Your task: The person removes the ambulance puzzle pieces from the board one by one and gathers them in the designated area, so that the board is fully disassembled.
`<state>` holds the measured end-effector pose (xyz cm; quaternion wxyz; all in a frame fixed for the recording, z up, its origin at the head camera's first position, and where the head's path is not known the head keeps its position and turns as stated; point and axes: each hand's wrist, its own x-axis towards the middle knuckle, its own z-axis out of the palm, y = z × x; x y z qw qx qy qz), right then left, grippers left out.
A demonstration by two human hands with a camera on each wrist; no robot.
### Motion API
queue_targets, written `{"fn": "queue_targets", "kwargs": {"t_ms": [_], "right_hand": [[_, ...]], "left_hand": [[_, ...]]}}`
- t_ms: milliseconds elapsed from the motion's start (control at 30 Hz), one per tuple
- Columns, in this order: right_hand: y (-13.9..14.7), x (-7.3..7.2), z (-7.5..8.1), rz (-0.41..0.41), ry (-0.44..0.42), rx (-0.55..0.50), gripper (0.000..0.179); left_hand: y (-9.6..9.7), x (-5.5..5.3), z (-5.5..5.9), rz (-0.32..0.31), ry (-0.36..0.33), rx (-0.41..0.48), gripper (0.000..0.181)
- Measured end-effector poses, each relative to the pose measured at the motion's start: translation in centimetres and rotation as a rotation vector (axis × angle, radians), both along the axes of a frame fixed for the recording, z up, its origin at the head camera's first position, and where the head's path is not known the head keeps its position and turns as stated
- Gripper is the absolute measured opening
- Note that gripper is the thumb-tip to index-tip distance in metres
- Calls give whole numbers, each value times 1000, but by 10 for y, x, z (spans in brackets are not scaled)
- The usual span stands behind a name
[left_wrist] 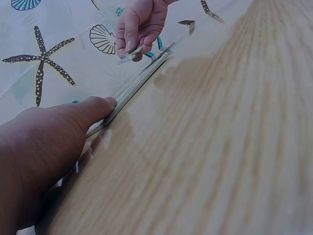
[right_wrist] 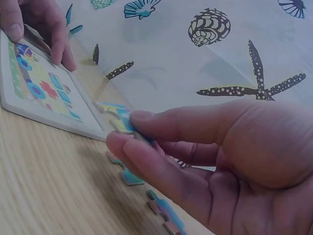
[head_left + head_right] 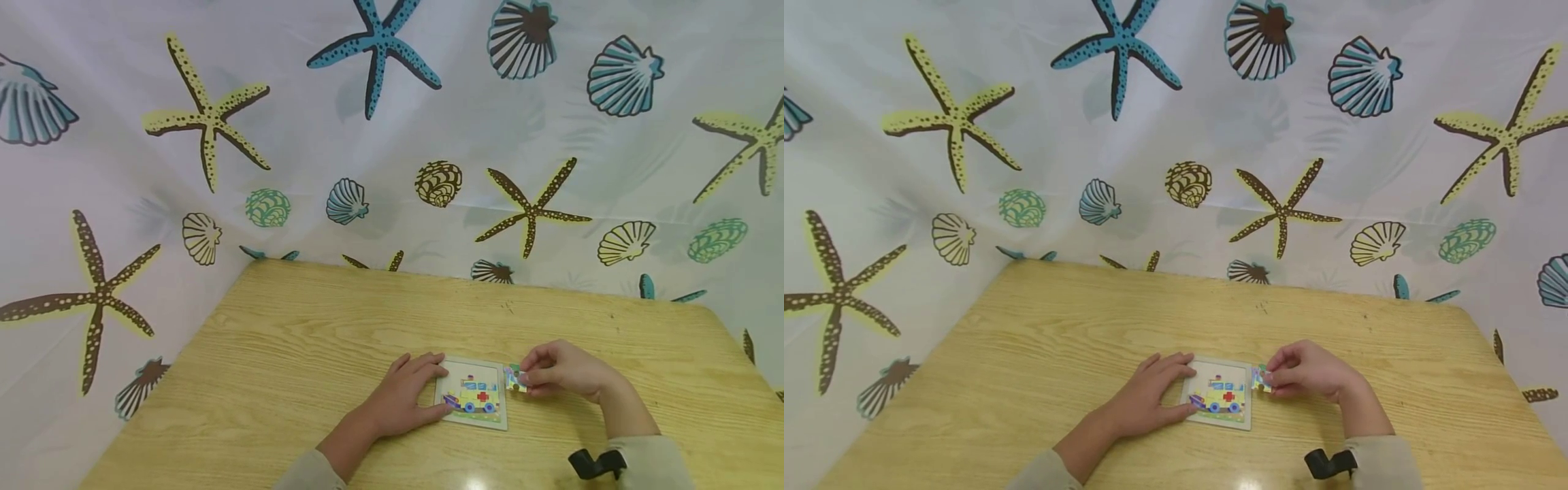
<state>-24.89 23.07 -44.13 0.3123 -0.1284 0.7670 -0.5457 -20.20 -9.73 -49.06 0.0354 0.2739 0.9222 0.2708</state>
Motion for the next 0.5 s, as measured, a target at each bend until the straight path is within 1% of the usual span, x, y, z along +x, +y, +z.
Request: {"fn": "queue_targets", "kwargs": {"t_ms": [133, 267, 500], "right_hand": [[2, 1, 0, 5, -16, 23, 25], [1, 1, -2, 9, 2, 47, 23], [-7, 5, -1, -12, 122, 193, 21]], "left_hand": [[-1, 0, 0, -3, 5, -2, 57], [-1, 0, 1, -5, 9, -3, 56], [-1, 0, 1, -6, 7, -1, 55]]}}
